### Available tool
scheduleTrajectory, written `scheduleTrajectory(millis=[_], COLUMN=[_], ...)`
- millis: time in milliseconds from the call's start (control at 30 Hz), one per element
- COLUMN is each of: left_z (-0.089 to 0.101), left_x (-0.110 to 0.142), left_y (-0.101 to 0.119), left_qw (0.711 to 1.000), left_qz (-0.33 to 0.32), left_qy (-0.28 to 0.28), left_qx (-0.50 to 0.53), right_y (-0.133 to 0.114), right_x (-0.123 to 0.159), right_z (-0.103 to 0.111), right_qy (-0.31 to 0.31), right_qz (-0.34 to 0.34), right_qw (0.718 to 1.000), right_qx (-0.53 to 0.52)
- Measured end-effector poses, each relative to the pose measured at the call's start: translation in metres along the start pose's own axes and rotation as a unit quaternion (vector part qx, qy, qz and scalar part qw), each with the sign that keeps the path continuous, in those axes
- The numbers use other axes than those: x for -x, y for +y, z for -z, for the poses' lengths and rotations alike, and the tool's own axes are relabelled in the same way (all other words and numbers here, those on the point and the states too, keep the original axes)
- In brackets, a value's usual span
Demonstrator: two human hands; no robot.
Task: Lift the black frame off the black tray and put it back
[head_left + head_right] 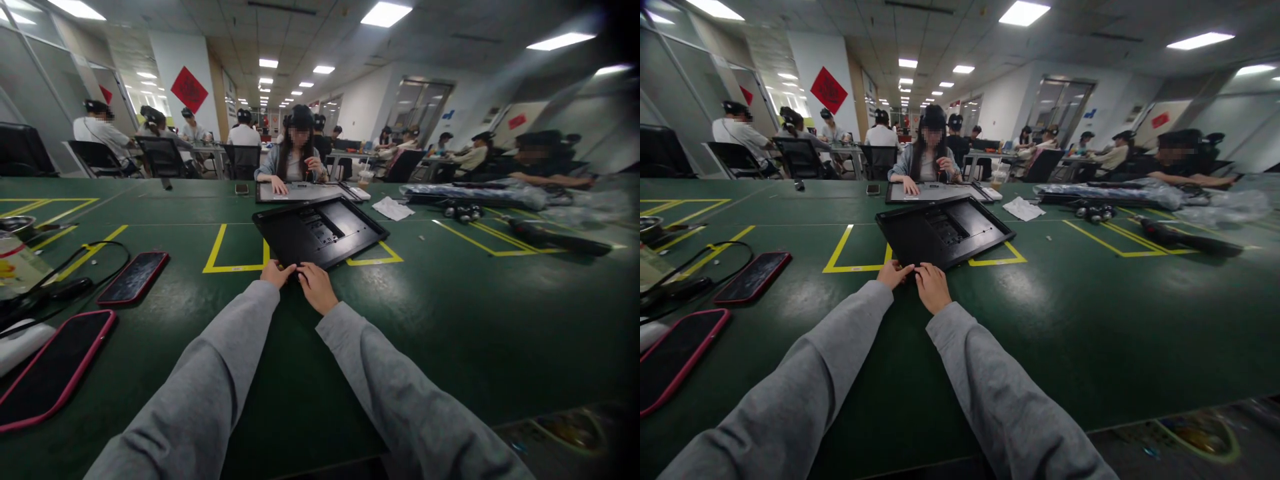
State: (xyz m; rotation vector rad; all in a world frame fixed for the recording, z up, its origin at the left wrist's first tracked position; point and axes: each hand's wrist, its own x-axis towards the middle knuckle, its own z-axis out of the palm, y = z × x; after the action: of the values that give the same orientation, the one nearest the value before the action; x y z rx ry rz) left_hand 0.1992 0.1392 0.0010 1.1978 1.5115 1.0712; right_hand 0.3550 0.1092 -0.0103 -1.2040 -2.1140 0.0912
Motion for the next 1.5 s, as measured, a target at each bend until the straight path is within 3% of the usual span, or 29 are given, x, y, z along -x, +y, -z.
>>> scheduleTrajectory(millis=[100, 233, 433, 533, 600, 700, 900, 1033, 1200, 1500], left_z=[-0.002, -0.001, -0.002, 0.009, 0.029, 0.075, 0.176, 0.210, 0.213, 0.206], left_x=[0.004, 0.001, -0.004, -0.006, -0.008, -0.009, -0.002, 0.001, 0.003, 0.011], left_y=[-0.007, -0.010, -0.008, -0.003, -0.001, -0.006, -0.043, -0.064, -0.067, -0.058], left_qw=[0.998, 0.995, 0.989, 0.986, 0.981, 0.968, 0.926, 0.901, 0.890, 0.893], left_qz=[-0.012, -0.022, -0.013, 0.004, 0.004, -0.011, -0.013, 0.013, 0.008, -0.001], left_qy=[0.046, 0.047, 0.068, 0.101, 0.127, 0.160, 0.218, 0.278, 0.291, 0.273], left_qx=[-0.052, -0.084, -0.128, -0.134, -0.147, -0.192, -0.308, -0.332, -0.351, -0.358], right_y=[0.007, 0.008, 0.005, 0.012, 0.023, 0.048, 0.094, 0.110, 0.127, 0.155], right_x=[0.002, 0.003, 0.001, -0.001, -0.002, -0.004, -0.003, 0.000, 0.003, -0.002], right_z=[-0.007, -0.009, -0.001, 0.006, 0.012, 0.022, 0.045, 0.053, 0.050, 0.046], right_qy=[-0.009, -0.019, -0.025, -0.007, 0.017, 0.053, 0.145, 0.151, 0.122, 0.141], right_qz=[0.010, 0.012, 0.007, 0.007, -0.010, -0.053, -0.148, -0.227, -0.260, -0.224], right_qw=[1.000, 0.999, 1.000, 1.000, 0.999, 0.995, 0.966, 0.948, 0.956, 0.964], right_qx=[0.022, 0.032, 0.016, 0.023, 0.038, 0.064, 0.156, 0.163, 0.056, -0.015])
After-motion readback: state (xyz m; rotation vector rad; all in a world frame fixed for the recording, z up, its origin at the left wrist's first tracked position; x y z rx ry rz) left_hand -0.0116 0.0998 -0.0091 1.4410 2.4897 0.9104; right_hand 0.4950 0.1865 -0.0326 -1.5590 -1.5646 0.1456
